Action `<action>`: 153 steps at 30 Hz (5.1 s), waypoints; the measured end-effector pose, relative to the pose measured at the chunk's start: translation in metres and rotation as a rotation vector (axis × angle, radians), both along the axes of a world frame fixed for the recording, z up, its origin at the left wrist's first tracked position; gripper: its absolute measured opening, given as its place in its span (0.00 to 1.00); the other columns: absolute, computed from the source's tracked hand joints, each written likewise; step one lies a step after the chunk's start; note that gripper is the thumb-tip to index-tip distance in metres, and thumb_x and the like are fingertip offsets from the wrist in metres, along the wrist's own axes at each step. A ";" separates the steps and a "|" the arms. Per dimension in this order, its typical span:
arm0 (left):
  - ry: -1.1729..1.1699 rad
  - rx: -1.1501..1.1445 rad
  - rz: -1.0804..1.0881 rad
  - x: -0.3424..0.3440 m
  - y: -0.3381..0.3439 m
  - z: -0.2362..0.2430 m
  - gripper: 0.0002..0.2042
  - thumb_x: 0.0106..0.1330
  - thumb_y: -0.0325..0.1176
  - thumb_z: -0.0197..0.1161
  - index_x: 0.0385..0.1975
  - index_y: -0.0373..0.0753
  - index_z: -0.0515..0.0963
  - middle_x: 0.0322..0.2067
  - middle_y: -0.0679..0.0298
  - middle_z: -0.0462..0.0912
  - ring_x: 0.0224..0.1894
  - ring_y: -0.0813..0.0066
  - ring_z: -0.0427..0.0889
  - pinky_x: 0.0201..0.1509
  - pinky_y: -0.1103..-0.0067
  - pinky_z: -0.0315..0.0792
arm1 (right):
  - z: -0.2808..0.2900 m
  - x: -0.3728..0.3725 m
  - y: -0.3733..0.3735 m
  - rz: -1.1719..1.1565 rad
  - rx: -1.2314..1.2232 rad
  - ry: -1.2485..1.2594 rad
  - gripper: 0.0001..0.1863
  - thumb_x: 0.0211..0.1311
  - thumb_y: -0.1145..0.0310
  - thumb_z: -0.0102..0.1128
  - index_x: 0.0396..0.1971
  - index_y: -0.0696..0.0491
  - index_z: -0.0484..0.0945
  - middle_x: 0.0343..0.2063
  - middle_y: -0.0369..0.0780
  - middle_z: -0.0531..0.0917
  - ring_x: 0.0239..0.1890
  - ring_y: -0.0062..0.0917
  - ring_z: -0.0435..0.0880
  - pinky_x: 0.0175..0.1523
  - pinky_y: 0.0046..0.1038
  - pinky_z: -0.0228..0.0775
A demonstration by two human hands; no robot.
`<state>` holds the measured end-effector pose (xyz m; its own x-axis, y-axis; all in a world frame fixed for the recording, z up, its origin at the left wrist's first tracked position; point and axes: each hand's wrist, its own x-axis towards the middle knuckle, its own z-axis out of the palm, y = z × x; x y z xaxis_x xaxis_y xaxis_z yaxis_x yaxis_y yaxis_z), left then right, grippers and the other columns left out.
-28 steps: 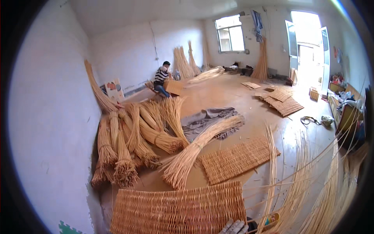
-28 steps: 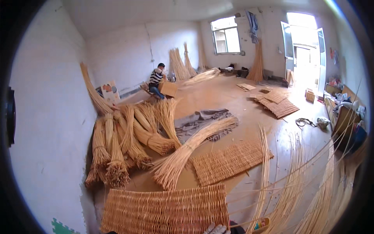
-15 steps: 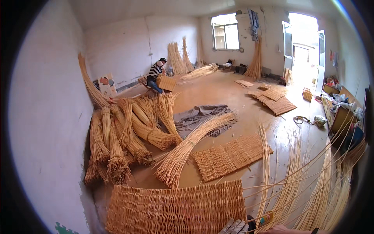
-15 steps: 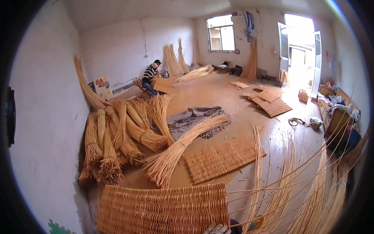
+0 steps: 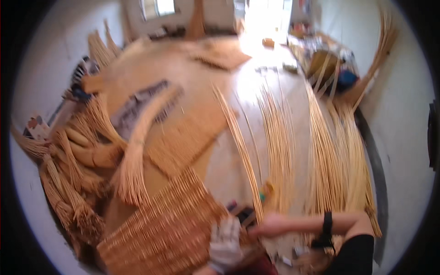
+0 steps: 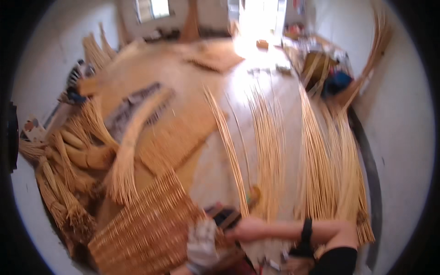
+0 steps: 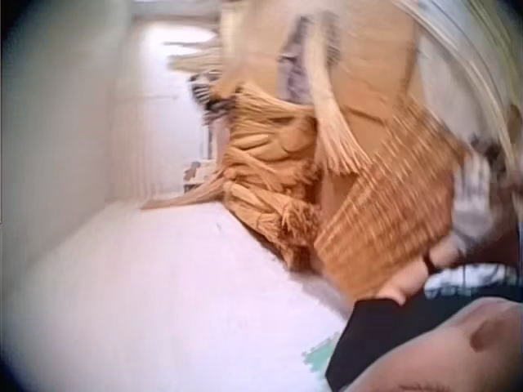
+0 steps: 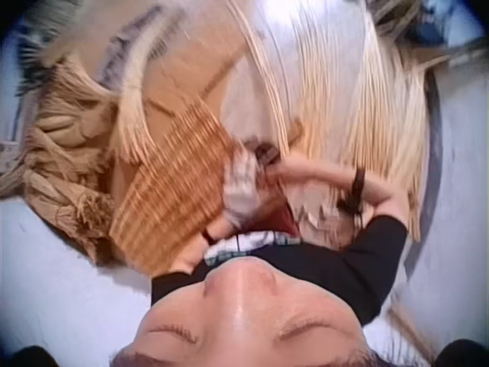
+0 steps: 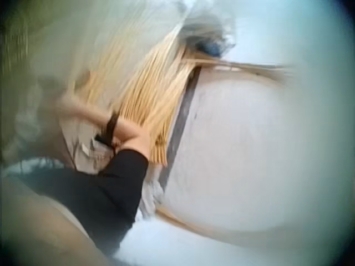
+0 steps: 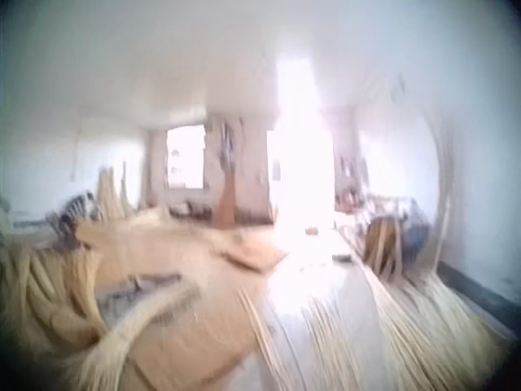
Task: Weave a large mat using long reeds on the floor.
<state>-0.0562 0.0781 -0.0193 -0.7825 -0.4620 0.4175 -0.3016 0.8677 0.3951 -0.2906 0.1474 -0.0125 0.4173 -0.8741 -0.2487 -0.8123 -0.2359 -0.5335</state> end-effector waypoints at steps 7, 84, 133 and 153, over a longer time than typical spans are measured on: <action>-0.128 0.035 0.101 0.010 -0.011 -0.012 0.55 0.57 0.72 0.69 0.71 0.28 0.66 0.68 0.42 0.70 0.75 0.39 0.64 0.83 0.47 0.50 | 0.019 0.016 0.036 -0.464 -0.053 0.301 0.23 0.71 0.42 0.61 0.26 0.45 0.80 0.18 0.39 0.83 0.25 0.40 0.86 0.28 0.43 0.71; -0.199 0.000 0.118 0.002 -0.011 -0.009 0.56 0.53 0.70 0.72 0.71 0.26 0.66 0.72 0.36 0.66 0.78 0.41 0.62 0.83 0.47 0.48 | 0.031 -0.038 -0.028 0.208 -0.055 0.285 0.05 0.58 0.67 0.62 0.34 0.46 0.77 0.16 0.39 0.80 0.24 0.40 0.86 0.29 0.41 0.73; -0.099 0.010 -0.668 -0.040 -0.047 0.096 0.29 0.58 0.61 0.72 0.52 0.46 0.78 0.50 0.59 0.81 0.59 0.51 0.79 0.66 0.48 0.66 | -0.056 0.006 0.034 -0.767 -0.999 0.228 0.05 0.69 0.63 0.59 0.35 0.43 0.83 0.26 0.41 0.85 0.33 0.44 0.86 0.41 0.43 0.76; -0.354 0.081 -0.861 -0.112 -0.069 0.020 0.32 0.53 0.63 0.75 0.53 0.49 0.84 0.45 0.58 0.85 0.60 0.51 0.79 0.82 0.52 0.51 | -0.134 -0.071 0.020 -1.483 -0.538 -0.969 0.32 0.75 0.63 0.64 0.74 0.54 0.64 0.39 0.41 0.81 0.40 0.28 0.82 0.45 0.32 0.77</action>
<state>-0.1685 0.0090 0.0009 -0.9444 0.3187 0.0808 0.3178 0.8221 0.4724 -0.3613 0.1673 -0.1467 -0.8618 -0.5066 -0.0250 0.0198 0.0156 -0.9997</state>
